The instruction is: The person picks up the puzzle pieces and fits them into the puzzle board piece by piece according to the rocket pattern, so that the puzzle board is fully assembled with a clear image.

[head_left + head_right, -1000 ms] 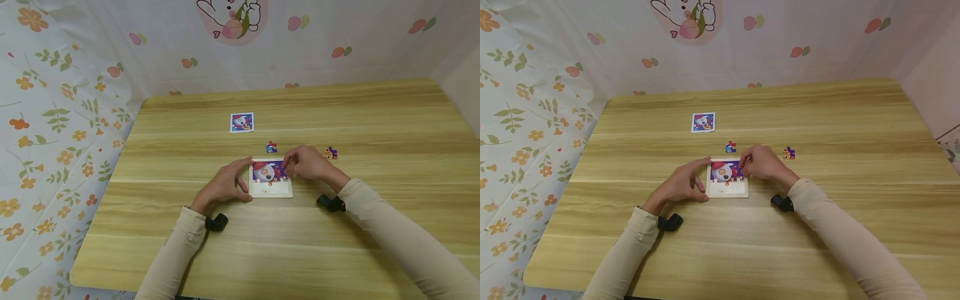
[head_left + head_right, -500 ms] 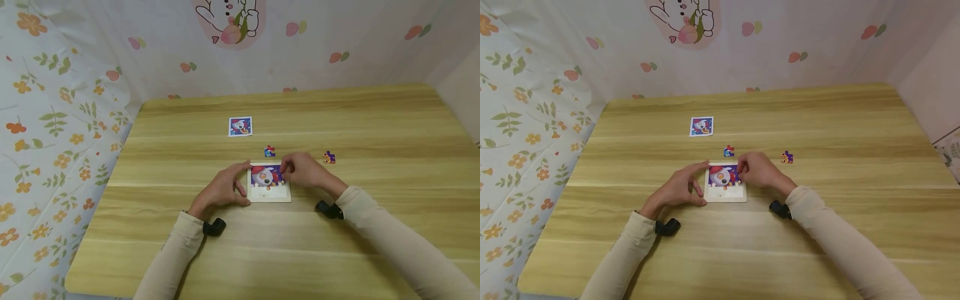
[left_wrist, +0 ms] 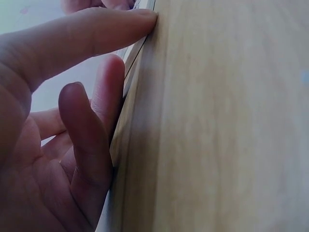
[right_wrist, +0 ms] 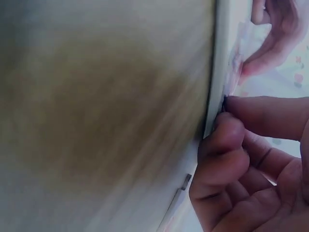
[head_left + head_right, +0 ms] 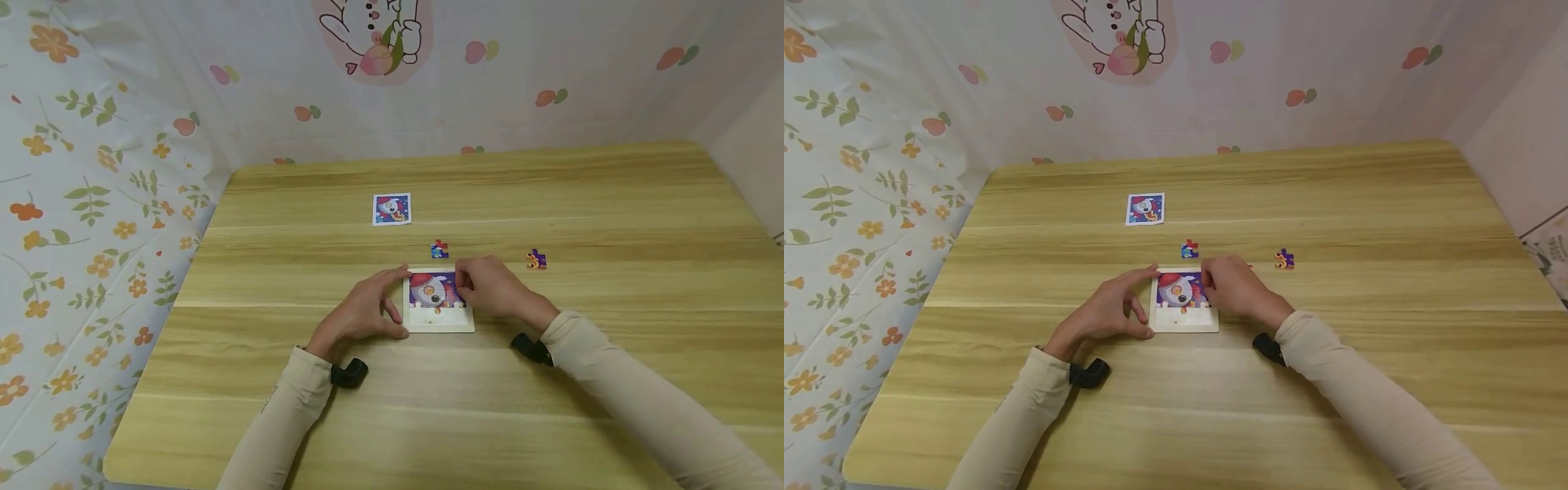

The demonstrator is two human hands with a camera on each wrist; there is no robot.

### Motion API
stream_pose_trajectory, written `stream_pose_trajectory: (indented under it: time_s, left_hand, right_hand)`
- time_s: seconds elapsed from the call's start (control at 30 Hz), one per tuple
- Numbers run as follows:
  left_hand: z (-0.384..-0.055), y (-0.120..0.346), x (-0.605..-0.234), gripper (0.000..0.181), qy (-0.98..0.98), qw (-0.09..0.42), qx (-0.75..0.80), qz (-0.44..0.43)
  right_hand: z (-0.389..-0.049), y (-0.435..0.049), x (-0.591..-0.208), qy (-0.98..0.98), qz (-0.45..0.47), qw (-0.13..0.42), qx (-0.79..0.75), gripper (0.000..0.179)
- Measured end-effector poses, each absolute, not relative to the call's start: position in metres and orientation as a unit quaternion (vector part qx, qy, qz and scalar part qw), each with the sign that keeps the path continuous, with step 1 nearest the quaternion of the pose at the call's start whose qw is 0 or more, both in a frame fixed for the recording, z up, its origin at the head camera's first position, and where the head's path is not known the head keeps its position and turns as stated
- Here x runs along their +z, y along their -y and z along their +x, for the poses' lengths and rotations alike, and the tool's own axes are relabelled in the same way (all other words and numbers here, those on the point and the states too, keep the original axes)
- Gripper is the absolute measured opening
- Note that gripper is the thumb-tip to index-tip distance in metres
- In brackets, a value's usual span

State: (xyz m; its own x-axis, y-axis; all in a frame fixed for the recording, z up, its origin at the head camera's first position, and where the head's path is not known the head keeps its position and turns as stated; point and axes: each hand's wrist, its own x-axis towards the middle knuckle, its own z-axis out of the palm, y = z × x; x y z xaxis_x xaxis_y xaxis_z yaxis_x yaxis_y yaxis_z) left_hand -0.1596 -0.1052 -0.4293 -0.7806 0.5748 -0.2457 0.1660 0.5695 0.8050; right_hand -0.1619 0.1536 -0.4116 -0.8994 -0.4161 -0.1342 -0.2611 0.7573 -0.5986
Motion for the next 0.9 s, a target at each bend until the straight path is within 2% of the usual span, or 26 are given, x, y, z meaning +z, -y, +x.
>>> stream_pose_trajectory:
  time_s: [0.33,0.53,0.7,0.9]
  left_hand:
    - [-0.161,0.106,-0.431,0.098,-0.853,0.253,0.404,0.211]
    - [-0.161,0.106,-0.432,0.099,-0.849,0.254,0.412,0.212]
    - [-0.160,0.106,-0.430,0.099,-0.849,0.254,0.412,0.214]
    - [-0.160,0.107,-0.430,0.098,-0.847,0.252,0.417,0.215]
  right_hand:
    - [-0.164,-0.151,-0.416,-0.938,-0.183,0.110,-0.272,0.012]
    - [-0.155,-0.151,-0.412,-0.943,-0.206,0.087,-0.247,0.002]
    - [-0.139,-0.149,-0.407,-0.946,-0.256,0.057,-0.189,0.017]
    - [-0.132,-0.147,-0.410,-0.949,-0.271,0.045,-0.153,0.022]
